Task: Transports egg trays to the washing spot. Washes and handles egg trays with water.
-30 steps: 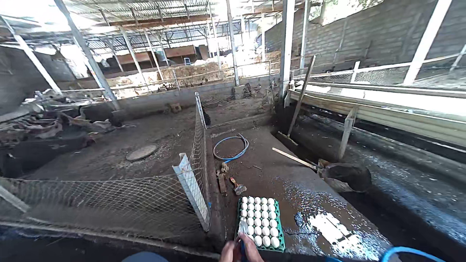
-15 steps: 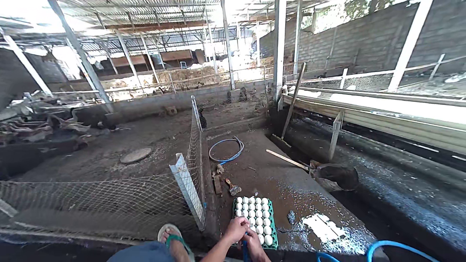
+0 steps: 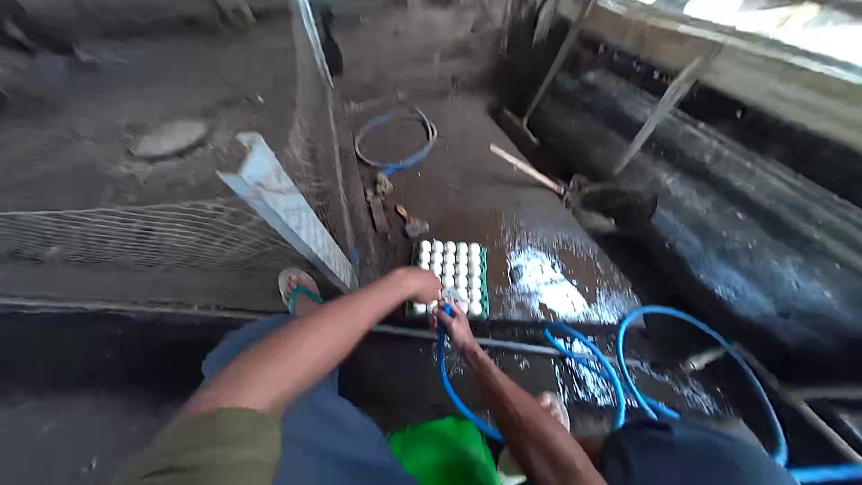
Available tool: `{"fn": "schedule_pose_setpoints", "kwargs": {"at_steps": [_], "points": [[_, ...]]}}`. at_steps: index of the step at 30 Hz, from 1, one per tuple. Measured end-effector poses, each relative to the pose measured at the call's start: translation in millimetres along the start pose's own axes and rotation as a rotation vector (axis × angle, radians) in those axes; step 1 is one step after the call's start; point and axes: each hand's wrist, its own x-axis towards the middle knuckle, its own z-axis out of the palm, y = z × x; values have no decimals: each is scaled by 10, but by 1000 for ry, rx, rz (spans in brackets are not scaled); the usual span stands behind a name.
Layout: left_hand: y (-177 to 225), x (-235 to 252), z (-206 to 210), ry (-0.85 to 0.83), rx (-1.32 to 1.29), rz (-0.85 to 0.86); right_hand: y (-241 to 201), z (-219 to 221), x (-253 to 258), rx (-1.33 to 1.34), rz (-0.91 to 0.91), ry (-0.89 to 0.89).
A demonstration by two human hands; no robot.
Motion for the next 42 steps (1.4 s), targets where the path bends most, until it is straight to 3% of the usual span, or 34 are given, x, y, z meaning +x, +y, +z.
{"fn": "schedule_pose_setpoints", "kwargs": {"at_steps": [3,6,10,14,19,32,38,42], "points": [[-334,103,-116,125,101,43,231,33,30,-33,-55,142],[-617,96,-316,119,99,21,313,-5,97,-159,-62,201],[-907,249,-420,78,64,-37,144,-121,271,-232,104,226],[-881,411,-434,51,93,-42,69,-327,369,-236,272,340],[-658,360,-493,65,88,71,28,-499,367,-265,434,462],[-809,87,-482,117,71,27,-136,-685,109,-595,687,436],[-890,-33,-458,132,62,15,-250,-522,34,-504,643,277],[-957,-66,-418,142,54,-4,-273,-427,-15,-449,543,316]]}}
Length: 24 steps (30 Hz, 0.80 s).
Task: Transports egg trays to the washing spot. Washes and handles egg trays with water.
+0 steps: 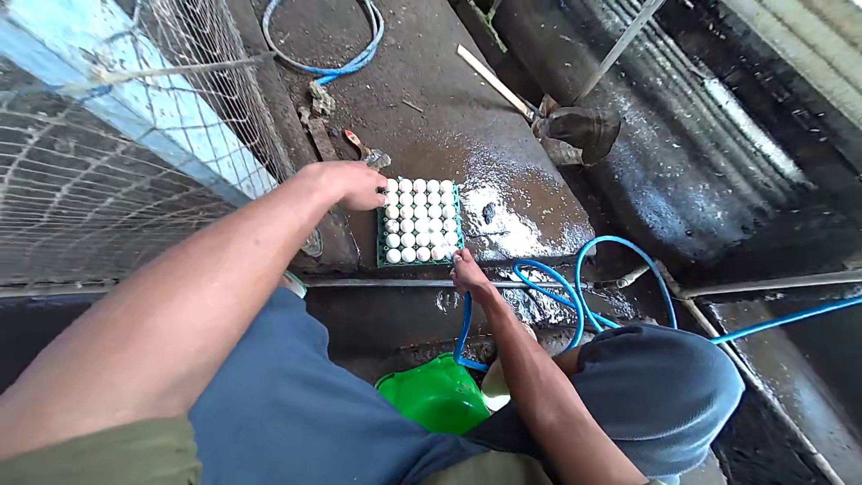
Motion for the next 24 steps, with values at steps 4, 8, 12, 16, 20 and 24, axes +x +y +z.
{"fn": "schedule_pose_setpoints", "kwargs": {"at_steps": [4,8,12,16,20,24], "points": [[-22,-45,-3,-4,-31,-15,-6,-45,-22,-19,18,48],[-31,-38,9,-17,-31,-17,-2,-45,-51,-36,11,79],[-13,-44,-10,-5,-55,-17,0,-73,-55,-61,9,110],[11,-26,-29,-5,-50,-9,45,-107,-32,-27,12,216],[12,-23,-33,-13,-35,-13,39,-121,-41,-3,13,251],[0,-13,-28,-18,-29,-15,-6,-47,-76,-34,-13,143]]}}
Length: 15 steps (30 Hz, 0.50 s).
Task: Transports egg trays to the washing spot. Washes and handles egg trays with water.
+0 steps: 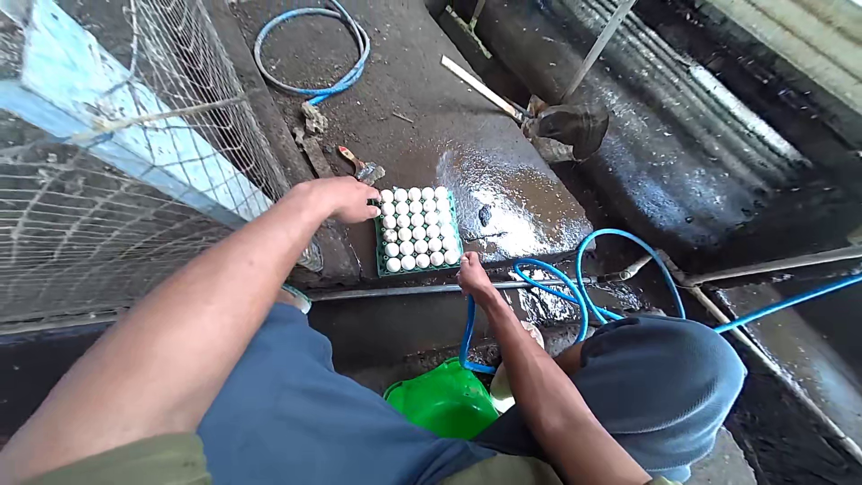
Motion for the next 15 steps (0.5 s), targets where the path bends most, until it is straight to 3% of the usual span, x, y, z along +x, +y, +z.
{"fn": "schedule_pose_setpoints", "kwargs": {"at_steps": [6,15], "points": [[-26,-20,5,10,-2,-3,-88,290,-75,-52,-98,-265],[-76,-59,34,-3,-33,-27,-122,367,-84,-139,-76,-198]]}}
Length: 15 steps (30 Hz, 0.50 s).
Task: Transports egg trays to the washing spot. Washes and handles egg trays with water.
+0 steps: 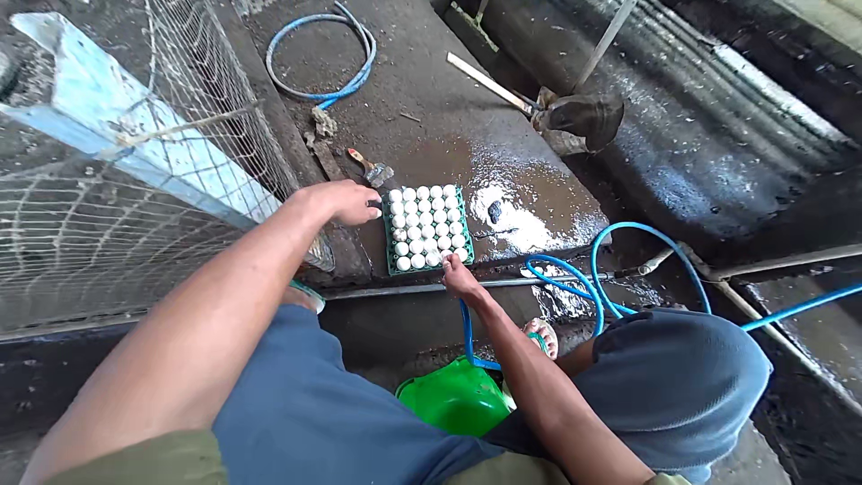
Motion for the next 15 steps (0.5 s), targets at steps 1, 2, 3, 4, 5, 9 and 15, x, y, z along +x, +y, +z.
{"fn": "schedule_pose_setpoints", "kwargs": {"at_steps": [1,2,3,4,5,9,15], "points": [[-2,3,-1,7,-9,0,-3,-10,-1,-21,9,-9],[0,1,-8,10,-12,1,-16,-10,-1,-48,20,-26],[2,2,-13,9,-12,1,-29,8,2,-80,29,-48],[4,5,-12,3,-8,1,-38,46,9,-115,32,-71],[5,11,-11,0,-1,-1,-52,91,13,-149,30,-93],[25,27,-28,0,24,8,-109,281,12,-229,22,-137],[94,-83,-82,7,40,7,-201,426,-86,-307,96,-225]]}}
